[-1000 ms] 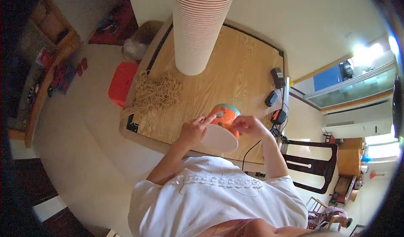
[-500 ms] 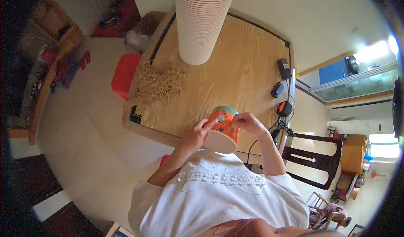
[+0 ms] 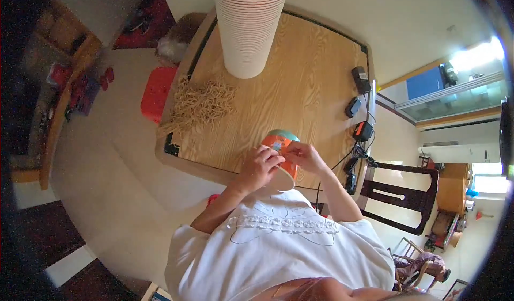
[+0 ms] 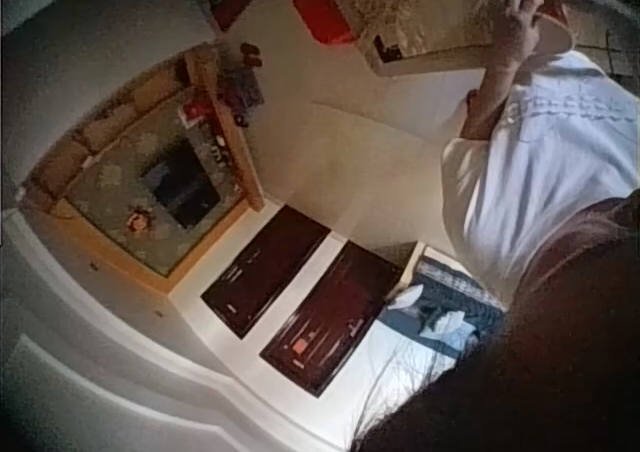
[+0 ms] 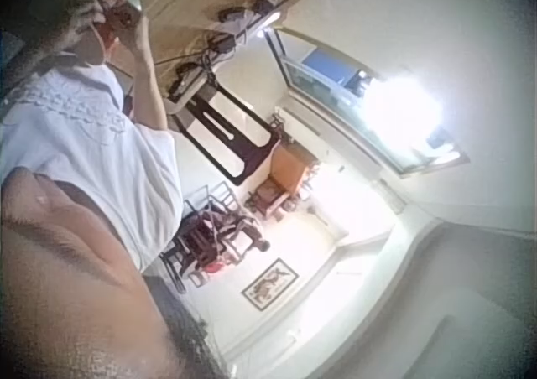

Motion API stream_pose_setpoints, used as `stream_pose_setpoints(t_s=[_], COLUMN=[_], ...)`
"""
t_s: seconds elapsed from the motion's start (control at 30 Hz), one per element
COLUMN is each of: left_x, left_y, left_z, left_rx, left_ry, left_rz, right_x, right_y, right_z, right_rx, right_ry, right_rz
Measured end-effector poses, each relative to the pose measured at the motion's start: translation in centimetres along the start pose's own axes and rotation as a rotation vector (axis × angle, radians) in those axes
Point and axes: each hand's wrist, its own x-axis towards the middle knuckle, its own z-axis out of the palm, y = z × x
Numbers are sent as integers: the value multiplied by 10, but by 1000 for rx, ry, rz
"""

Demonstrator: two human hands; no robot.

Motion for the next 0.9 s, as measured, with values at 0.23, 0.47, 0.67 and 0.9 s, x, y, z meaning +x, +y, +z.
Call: stream_pose_setpoints(t_s=[0.23, 0.47, 0.67, 0.9], left_x=[1, -1, 21, 75], left_y=[-3, -25, -23, -41], left_z=[1, 14, 16, 19], left_rx=[40, -55, -102, -82], left_ry=[34, 209, 320, 444], left_rz=[116, -196, -21, -113], right_x=[1, 32, 59, 62], right_y=[15, 52, 49, 13], right_z=[-7, -61, -98, -131], right_rx=[44, -243, 119, 191], right_ry=[-6, 58, -353, -70], right_rz=[-24, -42, 284, -28])
